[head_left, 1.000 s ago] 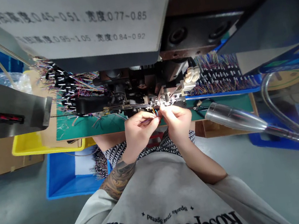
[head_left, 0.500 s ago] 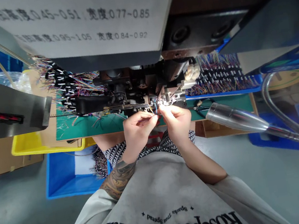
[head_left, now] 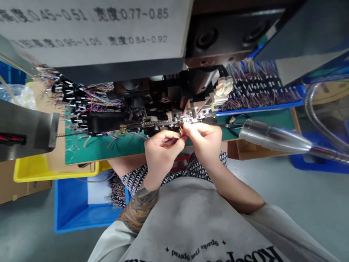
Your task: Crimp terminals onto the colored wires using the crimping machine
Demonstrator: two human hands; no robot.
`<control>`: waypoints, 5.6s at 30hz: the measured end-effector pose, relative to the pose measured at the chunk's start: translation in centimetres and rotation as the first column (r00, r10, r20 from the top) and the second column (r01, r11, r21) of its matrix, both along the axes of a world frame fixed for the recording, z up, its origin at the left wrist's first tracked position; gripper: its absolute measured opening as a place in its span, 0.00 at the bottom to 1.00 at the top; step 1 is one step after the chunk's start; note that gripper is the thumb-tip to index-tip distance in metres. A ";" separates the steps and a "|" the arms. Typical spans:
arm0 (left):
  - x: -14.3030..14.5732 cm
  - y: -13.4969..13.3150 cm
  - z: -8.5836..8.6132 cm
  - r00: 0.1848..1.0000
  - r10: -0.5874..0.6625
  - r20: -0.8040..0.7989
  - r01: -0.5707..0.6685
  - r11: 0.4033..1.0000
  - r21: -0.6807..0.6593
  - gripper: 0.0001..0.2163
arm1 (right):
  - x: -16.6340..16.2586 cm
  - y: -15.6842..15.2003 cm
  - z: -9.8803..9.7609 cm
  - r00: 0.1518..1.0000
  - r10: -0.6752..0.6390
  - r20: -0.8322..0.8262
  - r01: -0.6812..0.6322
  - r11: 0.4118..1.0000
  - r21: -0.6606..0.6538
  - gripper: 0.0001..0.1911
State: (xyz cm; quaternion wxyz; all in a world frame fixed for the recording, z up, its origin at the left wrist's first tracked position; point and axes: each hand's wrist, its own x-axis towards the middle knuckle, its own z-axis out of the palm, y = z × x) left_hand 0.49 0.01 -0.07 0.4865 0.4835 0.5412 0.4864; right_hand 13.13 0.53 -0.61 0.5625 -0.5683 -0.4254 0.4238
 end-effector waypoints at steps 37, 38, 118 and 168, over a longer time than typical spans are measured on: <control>-0.2 0.3 -0.5 1.000 0.005 -0.003 -0.005 1.000 0.000 0.05 | 0.4 -0.5 -0.2 0.994 0.106 -0.003 -0.106 0.994 -0.002 0.17; -0.2 0.3 -0.4 1.000 -0.003 -0.006 0.003 1.000 -0.001 0.04 | 0.4 -0.6 -0.3 0.994 0.105 0.008 -0.105 0.994 0.002 0.18; -0.1 -0.2 0.0 0.998 -0.059 0.015 0.059 0.998 -0.019 0.07 | 0.2 -0.5 -0.6 0.998 -0.025 -0.053 0.025 1.000 0.003 0.10; -0.7 -0.1 -0.2 0.998 -0.063 0.018 0.062 0.996 0.062 0.07 | -0.4 0.2 0.0 0.996 -0.085 -0.022 0.085 0.996 -0.006 0.22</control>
